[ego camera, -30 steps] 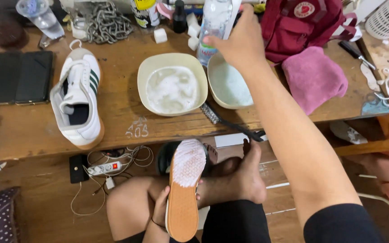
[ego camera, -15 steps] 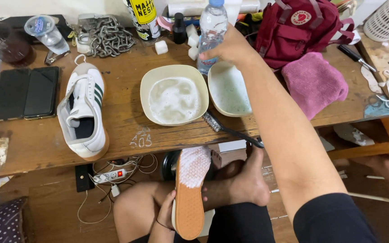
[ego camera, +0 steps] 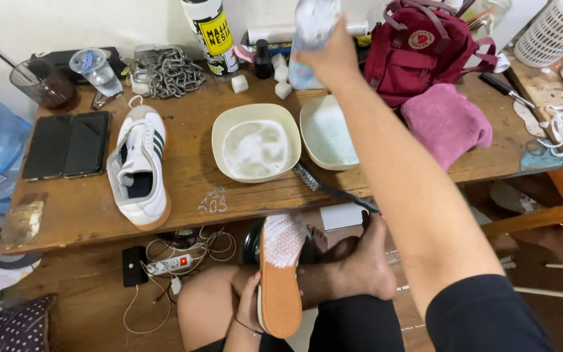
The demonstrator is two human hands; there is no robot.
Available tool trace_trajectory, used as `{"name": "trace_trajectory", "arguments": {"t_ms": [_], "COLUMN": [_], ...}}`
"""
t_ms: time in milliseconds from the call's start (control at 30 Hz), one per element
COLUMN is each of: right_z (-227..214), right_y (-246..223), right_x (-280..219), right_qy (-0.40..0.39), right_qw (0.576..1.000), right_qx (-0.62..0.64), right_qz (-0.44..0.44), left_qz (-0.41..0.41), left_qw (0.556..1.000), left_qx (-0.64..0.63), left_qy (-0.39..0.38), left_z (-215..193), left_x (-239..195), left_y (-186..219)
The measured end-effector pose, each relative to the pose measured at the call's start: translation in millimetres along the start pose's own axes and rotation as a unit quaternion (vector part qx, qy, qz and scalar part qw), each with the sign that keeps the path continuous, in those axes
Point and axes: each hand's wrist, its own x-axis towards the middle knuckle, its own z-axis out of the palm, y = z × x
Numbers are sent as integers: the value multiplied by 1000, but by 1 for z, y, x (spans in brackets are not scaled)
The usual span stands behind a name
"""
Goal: The person cleans the sole of a white sneaker using a brush and soapy water. They scrub the shoe thoroughly, rinse it with water from a bottle, and wipe it with a pink cloth.
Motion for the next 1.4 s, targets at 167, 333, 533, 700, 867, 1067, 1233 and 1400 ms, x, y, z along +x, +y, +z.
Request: {"name": "trace_trajectory", "arguments": {"t_ms": [167, 333, 533, 700, 867, 1067, 1233, 1400], "right_z": [-80, -157, -243, -234, -215, -203, -199, -224], "right_y": [-90, -143, -179, -176, -133, -94, -54, -72], "right_x": [-4, -60, -159, -279, -399, -482, -499, -502], "right_qy": [69, 52, 29, -65, -84, -111, -109, -159], "right_qw": [994, 977, 922, 822, 781, 700, 708, 696], "right_qx": [17, 167, 352, 554, 619, 701, 697, 700], "right_qz": [-88, -122, -157, -114, -15, 82, 27, 4], "left_qz": [8, 41, 45, 64, 81, 117, 116, 114], "left_qw": [999, 996, 994, 992, 989, 984, 986, 988], "left_qx": [-8, 21, 39, 59, 60, 68, 79, 96], "left_qy": [-40, -75, -91, -95, -104, -119, -95, -36], "left_z": [9, 12, 21, 47, 74, 139, 160, 163], "left_x": [3, -4, -28, -66, -97, -137, -148, -157], "left_y": [4, 2, -9, -28, -52, -99, -106, -108]}}
